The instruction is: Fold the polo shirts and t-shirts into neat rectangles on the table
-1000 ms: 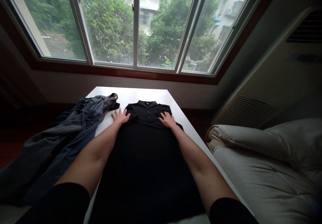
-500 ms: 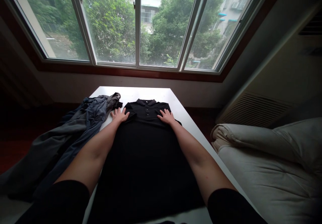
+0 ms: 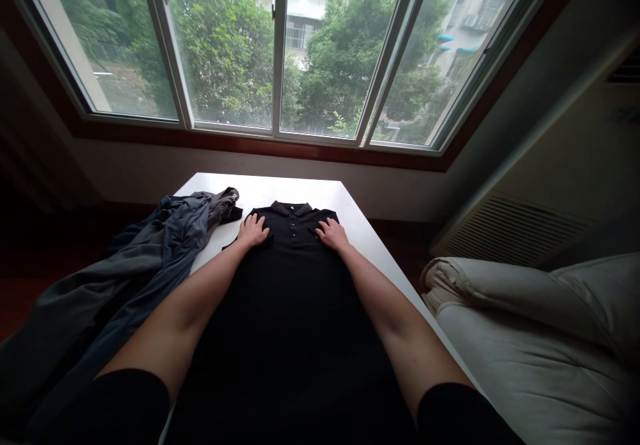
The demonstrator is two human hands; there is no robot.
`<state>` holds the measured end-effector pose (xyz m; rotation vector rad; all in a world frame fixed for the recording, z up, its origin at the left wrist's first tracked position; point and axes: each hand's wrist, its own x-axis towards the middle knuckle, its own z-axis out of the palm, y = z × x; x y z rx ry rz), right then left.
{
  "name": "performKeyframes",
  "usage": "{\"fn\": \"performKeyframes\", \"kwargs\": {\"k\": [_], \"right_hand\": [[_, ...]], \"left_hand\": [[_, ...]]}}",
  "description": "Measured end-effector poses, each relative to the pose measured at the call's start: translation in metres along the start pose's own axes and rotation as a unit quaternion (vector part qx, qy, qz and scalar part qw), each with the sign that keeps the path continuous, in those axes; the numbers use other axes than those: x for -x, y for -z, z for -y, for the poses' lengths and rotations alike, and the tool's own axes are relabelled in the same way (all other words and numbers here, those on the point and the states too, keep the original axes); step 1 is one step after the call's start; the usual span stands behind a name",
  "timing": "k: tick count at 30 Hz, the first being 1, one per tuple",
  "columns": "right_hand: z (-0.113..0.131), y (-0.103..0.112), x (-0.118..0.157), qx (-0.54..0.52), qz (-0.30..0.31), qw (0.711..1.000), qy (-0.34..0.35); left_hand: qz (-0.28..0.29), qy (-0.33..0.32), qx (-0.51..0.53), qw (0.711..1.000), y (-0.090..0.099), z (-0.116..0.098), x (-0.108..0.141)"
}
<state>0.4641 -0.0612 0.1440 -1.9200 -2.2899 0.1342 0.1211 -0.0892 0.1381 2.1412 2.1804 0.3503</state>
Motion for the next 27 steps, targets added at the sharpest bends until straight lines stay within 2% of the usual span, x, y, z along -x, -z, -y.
{"fn": "performKeyframes", "kwargs": {"k": [7, 15, 20, 27], "right_hand": [[-0.009, -0.005, -0.026, -0.016, 0.048, 0.999, -0.006], [-0.015, -0.006, -0.046, -0.028, 0.043, 0.998, -0.042], [-0.017, -0.005, -0.038, -0.035, 0.025, 0.997, -0.058], [-0.020, -0.002, -0.023, -0.023, 0.001, 0.999, -0.047]], "left_hand": [[0.040, 0.009, 0.002, 0.999, -0.010, 0.012, -0.033], [0.040, 0.020, 0.000, 0.999, -0.012, 0.023, -0.059], [0.049, 0.015, 0.000, 0.999, -0.005, 0.020, -0.054], [0.031, 0.018, -0.003, 0.999, 0.002, 0.021, -0.030]]}}
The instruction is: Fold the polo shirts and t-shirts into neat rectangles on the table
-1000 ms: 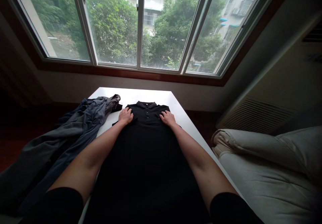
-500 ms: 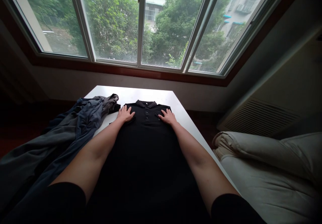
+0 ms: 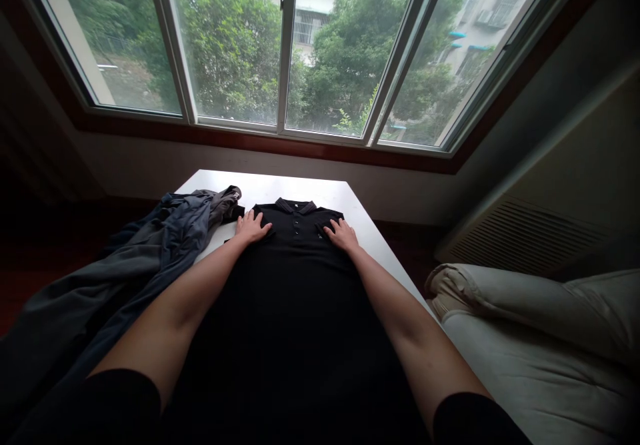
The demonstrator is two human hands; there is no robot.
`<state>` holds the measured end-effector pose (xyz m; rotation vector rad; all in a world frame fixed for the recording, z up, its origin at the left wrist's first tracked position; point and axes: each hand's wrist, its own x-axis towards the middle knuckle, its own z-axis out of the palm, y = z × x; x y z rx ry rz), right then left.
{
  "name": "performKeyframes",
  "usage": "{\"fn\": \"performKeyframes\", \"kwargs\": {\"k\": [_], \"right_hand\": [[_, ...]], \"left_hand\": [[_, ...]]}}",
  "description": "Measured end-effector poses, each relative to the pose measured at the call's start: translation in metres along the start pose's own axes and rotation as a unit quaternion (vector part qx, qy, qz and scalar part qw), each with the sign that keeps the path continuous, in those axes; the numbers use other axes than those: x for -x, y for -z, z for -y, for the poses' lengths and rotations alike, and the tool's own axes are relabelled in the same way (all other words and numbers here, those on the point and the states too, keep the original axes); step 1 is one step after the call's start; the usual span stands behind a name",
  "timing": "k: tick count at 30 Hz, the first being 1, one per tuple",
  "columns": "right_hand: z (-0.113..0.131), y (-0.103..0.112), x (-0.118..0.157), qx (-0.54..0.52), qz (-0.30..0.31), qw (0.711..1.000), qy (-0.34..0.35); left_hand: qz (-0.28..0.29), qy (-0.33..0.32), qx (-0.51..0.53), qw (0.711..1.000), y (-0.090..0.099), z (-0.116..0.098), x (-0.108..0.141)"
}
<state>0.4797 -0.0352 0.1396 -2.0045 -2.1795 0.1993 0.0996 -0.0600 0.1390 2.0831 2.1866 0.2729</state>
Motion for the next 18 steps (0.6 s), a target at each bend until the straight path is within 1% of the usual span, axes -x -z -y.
{"fn": "performKeyframes", "kwargs": {"k": [3, 5, 6, 8, 10, 13, 16, 18], "right_hand": [[0.000, -0.001, 0.006, 0.014, -0.002, 0.998, 0.058], [0.000, -0.002, 0.009, 0.018, 0.015, 0.995, 0.099], [0.000, -0.003, 0.010, 0.019, 0.025, 0.994, 0.107], [0.000, -0.005, 0.010, 0.022, 0.039, 0.994, 0.098], [0.001, -0.006, 0.009, 0.023, 0.041, 0.996, 0.079], [0.002, -0.007, 0.007, 0.018, 0.043, 0.996, 0.071], [0.002, -0.005, 0.006, 0.011, 0.047, 0.996, 0.068], [0.003, -0.003, 0.004, 0.006, 0.053, 0.996, 0.066]], "left_hand": [[0.003, 0.002, -0.011, 1.000, 0.000, 0.003, 0.008], [0.005, -0.002, -0.015, 1.000, 0.000, 0.004, 0.013], [0.005, -0.005, -0.018, 1.000, 0.000, 0.003, 0.015], [0.002, -0.012, -0.023, 1.000, 0.000, 0.001, 0.020], [-0.003, -0.023, -0.028, 0.999, -0.002, -0.004, 0.025], [-0.006, -0.049, -0.028, 0.998, -0.006, -0.009, 0.031], [0.006, -0.069, -0.020, 0.997, -0.008, -0.009, 0.031], [0.020, -0.068, -0.014, 0.997, -0.007, -0.006, 0.027]]}}
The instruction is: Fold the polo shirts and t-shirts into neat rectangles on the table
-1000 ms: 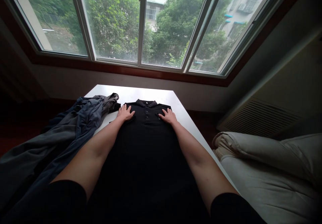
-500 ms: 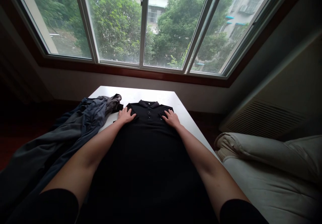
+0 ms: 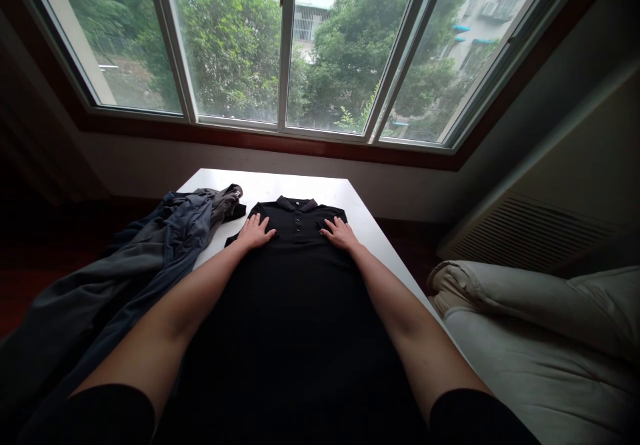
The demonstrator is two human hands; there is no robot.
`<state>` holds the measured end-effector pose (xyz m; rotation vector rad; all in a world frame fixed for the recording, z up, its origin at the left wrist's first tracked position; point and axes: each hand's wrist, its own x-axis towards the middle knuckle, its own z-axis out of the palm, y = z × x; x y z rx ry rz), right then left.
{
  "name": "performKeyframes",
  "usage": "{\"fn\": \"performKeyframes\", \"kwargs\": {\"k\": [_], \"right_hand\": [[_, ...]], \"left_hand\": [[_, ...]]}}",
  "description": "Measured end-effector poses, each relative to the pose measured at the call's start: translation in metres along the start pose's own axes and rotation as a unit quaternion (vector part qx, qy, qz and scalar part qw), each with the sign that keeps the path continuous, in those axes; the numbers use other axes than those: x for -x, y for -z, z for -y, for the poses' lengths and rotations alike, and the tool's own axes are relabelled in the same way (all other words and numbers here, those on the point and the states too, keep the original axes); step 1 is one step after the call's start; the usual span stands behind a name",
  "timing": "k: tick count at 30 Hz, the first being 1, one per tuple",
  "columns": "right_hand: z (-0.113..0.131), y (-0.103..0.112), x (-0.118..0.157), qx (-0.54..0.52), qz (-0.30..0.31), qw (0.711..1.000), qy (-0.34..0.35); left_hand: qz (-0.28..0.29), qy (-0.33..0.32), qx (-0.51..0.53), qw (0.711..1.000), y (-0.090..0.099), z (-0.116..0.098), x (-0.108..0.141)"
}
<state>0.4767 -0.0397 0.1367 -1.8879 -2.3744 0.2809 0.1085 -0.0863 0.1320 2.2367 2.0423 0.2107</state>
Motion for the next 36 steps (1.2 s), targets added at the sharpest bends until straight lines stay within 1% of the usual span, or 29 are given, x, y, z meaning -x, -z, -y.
{"fn": "performKeyframes", "kwargs": {"k": [4, 7, 10, 14, 19, 22, 25, 28, 31, 33, 36], "right_hand": [[-0.002, 0.003, -0.003, -0.025, 0.000, 1.000, -0.010], [-0.007, 0.003, -0.004, -0.043, -0.029, 0.998, -0.018], [-0.014, 0.002, -0.002, -0.028, -0.047, 0.998, -0.002], [-0.019, 0.003, 0.000, -0.013, -0.030, 0.999, 0.015], [-0.017, 0.004, 0.003, 0.003, -0.007, 1.000, 0.021], [-0.014, 0.006, 0.005, 0.012, 0.010, 1.000, 0.020], [-0.010, 0.010, 0.007, 0.018, 0.020, 1.000, 0.015], [-0.004, 0.013, 0.010, 0.012, 0.000, 1.000, 0.018], [-0.001, 0.009, 0.019, -0.007, -0.024, 0.999, 0.036], [-0.001, 0.005, 0.029, -0.010, -0.021, 0.998, 0.052], [-0.003, 0.000, 0.044, 0.003, -0.010, 0.997, 0.076]], "left_hand": [[0.020, 0.015, 0.012, 1.000, 0.004, 0.005, -0.009], [0.025, 0.014, 0.012, 1.000, 0.006, 0.006, -0.010], [0.021, 0.010, 0.010, 1.000, 0.007, 0.010, -0.005], [0.013, 0.001, 0.007, 1.000, 0.009, 0.020, 0.005], [0.010, 0.005, -0.025, 1.000, 0.014, 0.034, 0.015], [0.000, 0.007, -0.041, 0.999, 0.017, 0.036, 0.021], [-0.016, 0.012, -0.053, 0.998, 0.021, 0.034, 0.027], [-0.017, -0.016, -0.053, 0.998, 0.026, 0.030, 0.032], [0.007, -0.081, -0.046, 0.996, 0.028, 0.028, 0.042], [0.023, -0.111, -0.042, 0.993, 0.026, 0.027, 0.051], [0.025, -0.124, -0.029, 0.992, 0.019, 0.028, 0.066]]}}
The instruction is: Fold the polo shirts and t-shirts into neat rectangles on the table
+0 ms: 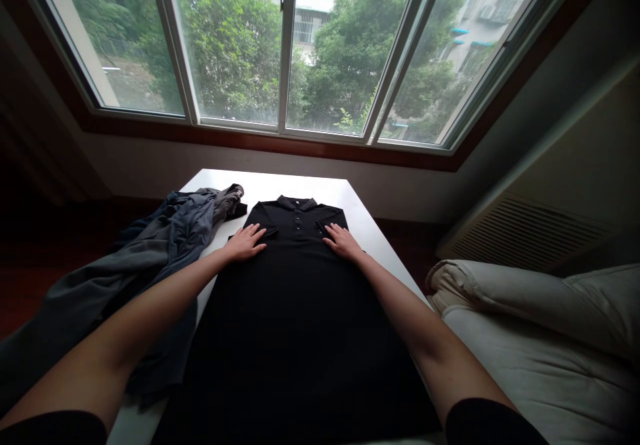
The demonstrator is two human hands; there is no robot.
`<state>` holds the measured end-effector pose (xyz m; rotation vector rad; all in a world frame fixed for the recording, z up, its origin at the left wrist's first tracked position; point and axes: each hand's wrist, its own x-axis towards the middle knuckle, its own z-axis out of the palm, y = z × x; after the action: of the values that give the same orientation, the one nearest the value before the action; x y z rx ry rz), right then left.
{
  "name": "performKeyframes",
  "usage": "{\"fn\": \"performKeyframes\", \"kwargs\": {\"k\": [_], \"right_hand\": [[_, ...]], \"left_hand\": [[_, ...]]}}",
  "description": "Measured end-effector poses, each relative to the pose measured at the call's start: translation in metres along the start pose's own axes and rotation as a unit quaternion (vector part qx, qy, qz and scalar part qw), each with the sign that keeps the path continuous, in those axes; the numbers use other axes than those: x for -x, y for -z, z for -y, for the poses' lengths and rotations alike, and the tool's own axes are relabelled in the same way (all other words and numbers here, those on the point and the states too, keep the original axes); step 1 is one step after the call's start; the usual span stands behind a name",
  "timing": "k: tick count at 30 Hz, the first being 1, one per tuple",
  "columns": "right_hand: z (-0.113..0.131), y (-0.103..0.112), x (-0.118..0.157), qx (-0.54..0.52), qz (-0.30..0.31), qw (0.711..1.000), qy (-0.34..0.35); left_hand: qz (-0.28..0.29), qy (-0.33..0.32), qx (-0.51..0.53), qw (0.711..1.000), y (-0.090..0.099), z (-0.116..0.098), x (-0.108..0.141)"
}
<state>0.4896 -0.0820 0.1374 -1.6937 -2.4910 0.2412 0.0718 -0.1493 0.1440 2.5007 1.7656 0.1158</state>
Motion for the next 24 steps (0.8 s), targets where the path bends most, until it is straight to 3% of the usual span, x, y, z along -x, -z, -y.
{"fn": "performKeyframes", "kwargs": {"k": [9, 14, 19, 24], "right_hand": [[0.009, 0.014, 0.031, -0.025, -0.070, 0.997, 0.038], [-0.009, 0.021, 0.059, -0.051, -0.072, 0.994, 0.064], [-0.037, 0.022, 0.082, -0.060, -0.099, 0.993, 0.008], [-0.052, 0.016, 0.085, -0.040, -0.155, 0.986, -0.057]], "left_hand": [[-0.101, 0.025, 0.000, 0.995, 0.000, -0.012, 0.022], [-0.127, 0.040, -0.006, 0.991, 0.002, 0.000, 0.039], [-0.127, 0.085, 0.001, 0.988, 0.004, 0.009, 0.047], [-0.161, 0.099, 0.008, 0.982, 0.009, 0.002, 0.045]]}}
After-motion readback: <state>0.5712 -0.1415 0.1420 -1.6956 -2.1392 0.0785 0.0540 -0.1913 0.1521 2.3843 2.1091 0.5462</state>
